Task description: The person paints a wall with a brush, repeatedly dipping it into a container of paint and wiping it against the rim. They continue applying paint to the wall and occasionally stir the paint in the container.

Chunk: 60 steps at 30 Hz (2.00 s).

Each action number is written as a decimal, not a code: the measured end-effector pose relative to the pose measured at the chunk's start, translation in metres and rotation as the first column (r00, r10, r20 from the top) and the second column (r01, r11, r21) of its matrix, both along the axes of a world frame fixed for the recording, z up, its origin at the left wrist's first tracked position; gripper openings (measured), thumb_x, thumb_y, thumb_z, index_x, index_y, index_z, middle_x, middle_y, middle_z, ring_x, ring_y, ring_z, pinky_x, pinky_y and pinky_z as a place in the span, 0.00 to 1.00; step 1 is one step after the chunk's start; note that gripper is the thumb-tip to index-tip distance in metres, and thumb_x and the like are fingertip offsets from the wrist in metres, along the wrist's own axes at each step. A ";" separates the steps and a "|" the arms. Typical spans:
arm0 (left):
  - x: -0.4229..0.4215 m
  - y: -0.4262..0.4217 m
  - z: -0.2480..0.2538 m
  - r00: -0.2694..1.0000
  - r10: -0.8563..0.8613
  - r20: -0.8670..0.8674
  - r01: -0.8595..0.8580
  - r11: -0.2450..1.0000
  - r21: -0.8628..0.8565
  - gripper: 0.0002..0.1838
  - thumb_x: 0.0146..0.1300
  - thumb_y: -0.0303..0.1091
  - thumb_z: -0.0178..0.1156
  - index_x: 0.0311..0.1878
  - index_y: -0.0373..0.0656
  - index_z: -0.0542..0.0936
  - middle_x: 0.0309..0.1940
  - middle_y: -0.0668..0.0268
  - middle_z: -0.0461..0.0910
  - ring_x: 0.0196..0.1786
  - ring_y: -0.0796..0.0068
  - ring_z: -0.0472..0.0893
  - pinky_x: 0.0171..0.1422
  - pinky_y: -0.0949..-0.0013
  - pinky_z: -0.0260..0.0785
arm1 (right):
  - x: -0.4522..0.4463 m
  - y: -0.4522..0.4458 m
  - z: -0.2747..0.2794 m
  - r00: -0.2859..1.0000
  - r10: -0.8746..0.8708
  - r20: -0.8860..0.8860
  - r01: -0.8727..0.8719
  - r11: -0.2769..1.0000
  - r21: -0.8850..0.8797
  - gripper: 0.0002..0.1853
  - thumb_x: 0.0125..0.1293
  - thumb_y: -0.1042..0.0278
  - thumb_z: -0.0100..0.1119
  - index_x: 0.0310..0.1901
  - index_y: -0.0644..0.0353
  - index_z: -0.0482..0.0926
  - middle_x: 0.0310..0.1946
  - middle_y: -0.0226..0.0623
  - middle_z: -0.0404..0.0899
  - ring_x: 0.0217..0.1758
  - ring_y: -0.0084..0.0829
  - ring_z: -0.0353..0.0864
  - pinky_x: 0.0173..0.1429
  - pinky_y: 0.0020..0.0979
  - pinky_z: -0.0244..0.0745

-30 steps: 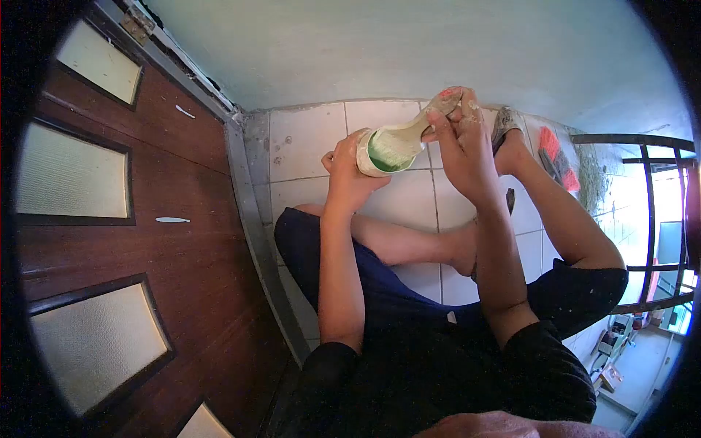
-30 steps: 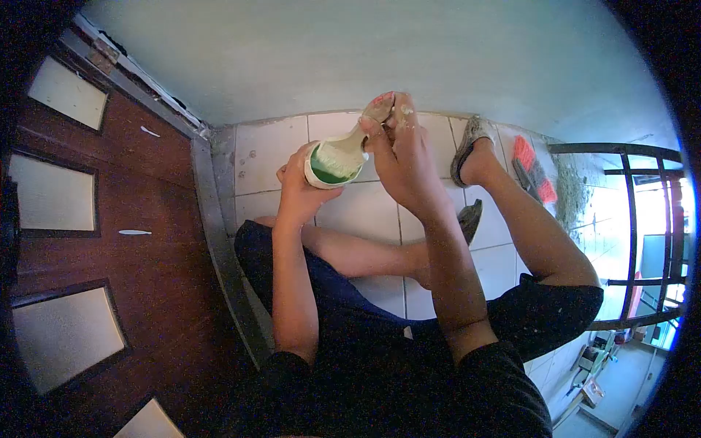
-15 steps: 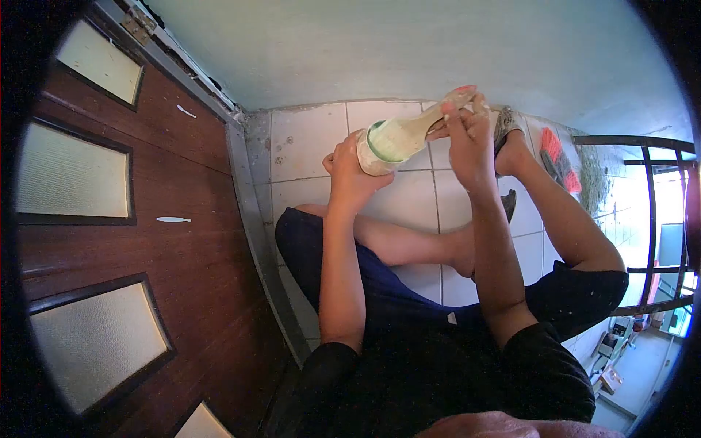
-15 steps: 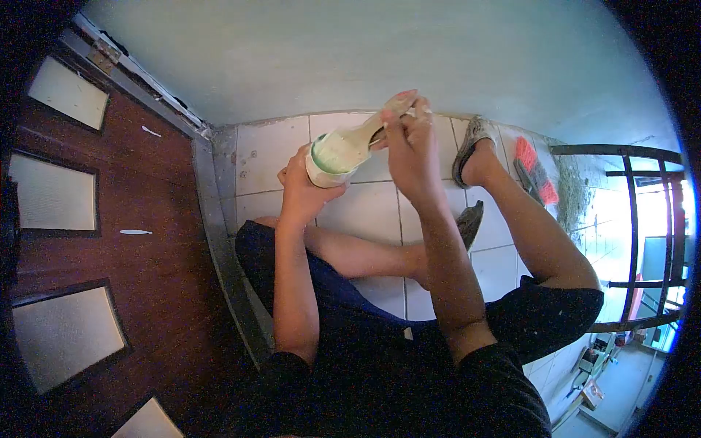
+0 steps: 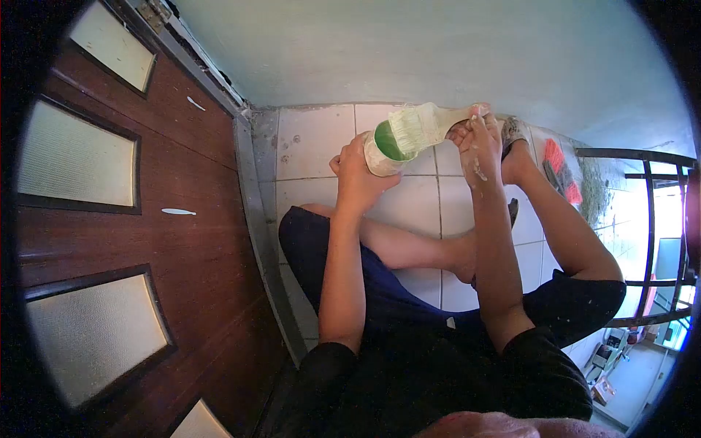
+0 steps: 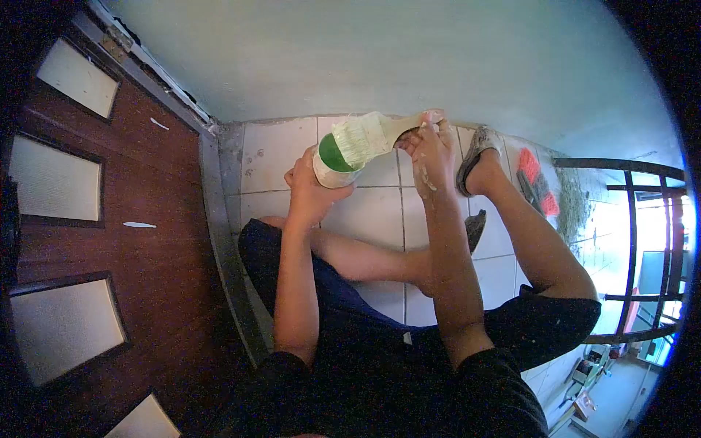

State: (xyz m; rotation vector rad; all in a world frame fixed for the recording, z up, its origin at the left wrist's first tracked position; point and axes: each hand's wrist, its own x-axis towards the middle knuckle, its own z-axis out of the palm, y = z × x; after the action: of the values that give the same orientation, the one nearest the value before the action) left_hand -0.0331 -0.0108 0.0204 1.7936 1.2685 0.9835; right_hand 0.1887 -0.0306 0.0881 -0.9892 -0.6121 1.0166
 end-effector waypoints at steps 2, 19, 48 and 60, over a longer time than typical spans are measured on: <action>0.002 0.000 0.000 1.000 -0.007 0.027 0.008 1.000 -0.004 0.45 0.36 0.38 0.84 0.63 0.47 0.76 0.53 0.61 0.83 0.62 0.56 0.77 0.74 0.52 0.50 | 0.017 0.003 -0.024 0.995 0.054 -0.081 -0.053 0.999 0.013 0.08 0.82 0.65 0.53 0.53 0.58 0.72 0.42 0.36 0.81 0.43 0.30 0.83 0.51 0.39 0.83; -0.002 0.003 0.004 0.986 0.162 0.030 -0.160 0.986 -0.056 0.45 0.38 0.40 0.82 0.64 0.45 0.75 0.54 0.61 0.82 0.62 0.56 0.76 0.72 0.50 0.51 | 0.011 0.006 -0.064 0.826 0.259 -0.501 -0.264 0.963 0.062 0.11 0.77 0.67 0.58 0.51 0.66 0.78 0.49 0.45 0.83 0.53 0.38 0.85 0.62 0.38 0.85; -0.058 0.028 -0.015 0.796 0.583 0.164 -0.559 0.811 -0.169 0.44 0.36 0.39 0.84 0.61 0.42 0.76 0.54 0.55 0.84 0.57 0.51 0.84 0.69 0.48 0.65 | -0.092 0.021 -0.001 0.792 0.564 0.236 -0.460 0.804 -0.377 0.27 0.78 0.64 0.61 0.73 0.60 0.65 0.26 0.22 0.71 0.22 0.12 0.61 0.24 0.20 0.55; -0.104 0.037 -0.020 0.510 0.795 0.329 -0.826 0.559 -0.070 0.46 0.41 0.36 0.85 0.65 0.38 0.75 0.60 0.52 0.81 0.63 0.53 0.81 0.71 0.52 0.70 | -0.220 0.137 -0.129 0.798 0.525 0.296 -0.396 0.827 -0.398 0.25 0.75 0.59 0.65 0.69 0.57 0.73 0.25 0.26 0.73 0.20 0.15 0.65 0.20 0.24 0.55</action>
State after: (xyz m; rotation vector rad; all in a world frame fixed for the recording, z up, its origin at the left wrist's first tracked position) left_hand -0.1368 0.0264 0.0005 0.9274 1.9052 1.7974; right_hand -0.0313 0.1063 -0.0405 -1.3882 -1.0948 1.3984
